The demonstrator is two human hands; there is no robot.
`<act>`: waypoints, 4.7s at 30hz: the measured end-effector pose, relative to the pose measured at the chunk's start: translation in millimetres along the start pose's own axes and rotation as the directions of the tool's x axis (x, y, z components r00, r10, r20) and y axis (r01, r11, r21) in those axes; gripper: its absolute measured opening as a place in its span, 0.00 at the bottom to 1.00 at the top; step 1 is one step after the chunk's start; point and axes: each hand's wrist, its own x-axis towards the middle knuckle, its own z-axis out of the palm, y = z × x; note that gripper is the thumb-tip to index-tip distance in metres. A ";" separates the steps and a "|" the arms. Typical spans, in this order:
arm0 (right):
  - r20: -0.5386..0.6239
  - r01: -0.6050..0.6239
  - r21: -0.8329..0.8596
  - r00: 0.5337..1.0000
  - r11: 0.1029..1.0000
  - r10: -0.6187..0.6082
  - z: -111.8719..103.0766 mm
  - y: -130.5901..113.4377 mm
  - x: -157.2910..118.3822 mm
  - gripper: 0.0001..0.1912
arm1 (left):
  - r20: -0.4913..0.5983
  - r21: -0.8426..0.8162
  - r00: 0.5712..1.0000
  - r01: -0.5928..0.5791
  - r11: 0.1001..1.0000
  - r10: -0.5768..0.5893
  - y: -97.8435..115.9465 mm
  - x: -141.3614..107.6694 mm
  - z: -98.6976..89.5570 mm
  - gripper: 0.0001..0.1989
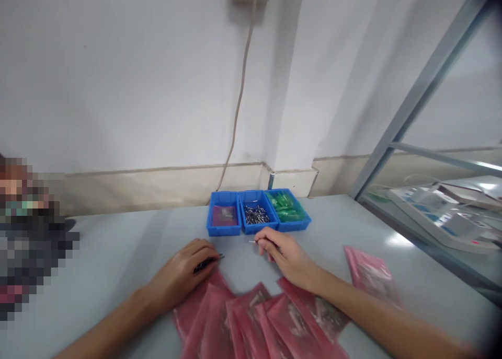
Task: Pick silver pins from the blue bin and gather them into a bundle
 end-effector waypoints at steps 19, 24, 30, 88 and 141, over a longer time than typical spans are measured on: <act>-0.054 -0.096 -0.021 0.994 0.995 0.095 -0.2 -14.9 -2.0 0.07 | 0.009 -0.009 1.000 -0.004 1.000 0.004 1.6 0.1 -1.7 0.08; -0.052 -0.092 -0.019 0.995 0.996 0.091 -1.6 -16.6 -1.5 0.07 | 0.024 -0.017 1.000 0.016 1.000 -0.015 0.4 -0.5 -1.2 0.08; -0.042 -0.080 -0.022 0.996 0.997 0.079 -1.9 -16.9 -1.1 0.07 | 0.032 -0.014 0.999 0.017 1.000 -0.017 0.1 -0.6 -1.1 0.08; 0.030 -0.160 0.395 0.986 0.904 0.162 5.1 -7.4 4.7 0.21 | 0.027 -0.018 1.000 0.001 1.000 0.000 0.7 0.7 -1.2 0.07; 0.302 0.286 -0.240 0.930 0.928 -0.209 8.1 -38.0 -8.3 0.15 | 0.064 0.089 0.997 0.030 0.996 -0.035 2.8 1.5 -3.7 0.09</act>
